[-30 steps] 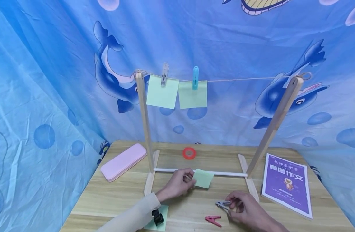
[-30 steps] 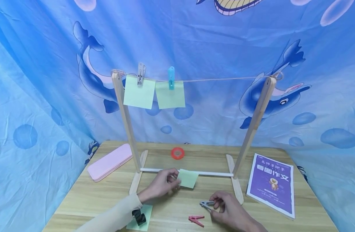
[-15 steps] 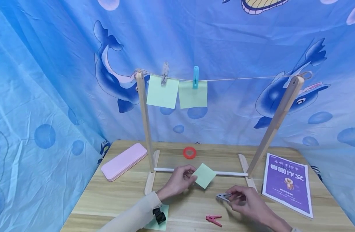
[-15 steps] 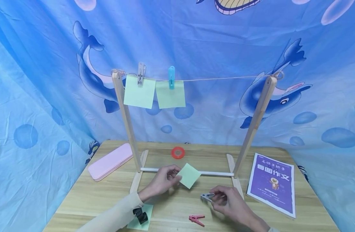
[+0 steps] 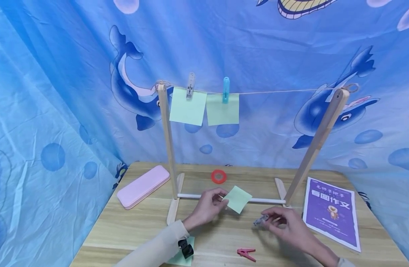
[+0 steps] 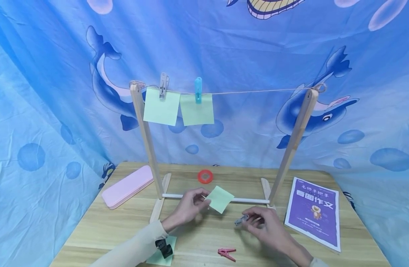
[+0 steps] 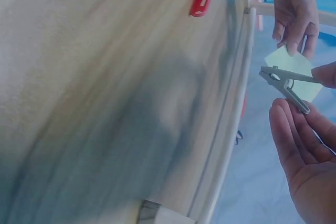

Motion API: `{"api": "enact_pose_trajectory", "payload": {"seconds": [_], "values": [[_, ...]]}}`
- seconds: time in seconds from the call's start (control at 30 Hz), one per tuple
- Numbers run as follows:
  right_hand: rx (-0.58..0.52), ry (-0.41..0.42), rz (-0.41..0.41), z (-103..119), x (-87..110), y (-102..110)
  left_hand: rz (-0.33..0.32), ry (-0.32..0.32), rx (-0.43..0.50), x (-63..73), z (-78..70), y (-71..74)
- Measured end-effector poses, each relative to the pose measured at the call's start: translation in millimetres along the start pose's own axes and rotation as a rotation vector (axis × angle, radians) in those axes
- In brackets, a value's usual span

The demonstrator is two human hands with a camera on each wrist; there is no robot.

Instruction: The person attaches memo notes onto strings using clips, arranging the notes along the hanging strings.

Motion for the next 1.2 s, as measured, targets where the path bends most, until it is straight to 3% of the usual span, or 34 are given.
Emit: {"api": "enact_pose_trajectory", "payload": {"seconds": [0.27, 0.57, 1.2], "values": [[-0.027, -0.034, -0.056, 8.5, -9.9, 15.4, -0.045, -0.014, 0.056, -4.8, -6.7, -0.8], [-0.025, 0.02, -0.068, 16.2, -23.8, 28.6, -0.127, -0.008, 0.118, -9.5, -14.6, 2.2], [0.089, 0.09, -0.215, 50.7, -52.6, 76.9, -0.127, -0.051, 0.226, -18.3, -37.6, 3.4]]}}
Point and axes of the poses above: each hand's wrist, its own x-axis away from the middle knuckle, its own y-axis out of the back of the hand, z = x × y, the point moved 5 cm from there along -x, towards the middle knuckle, and after that the axes turned 9 degrees about x, right-handed, at the moved point
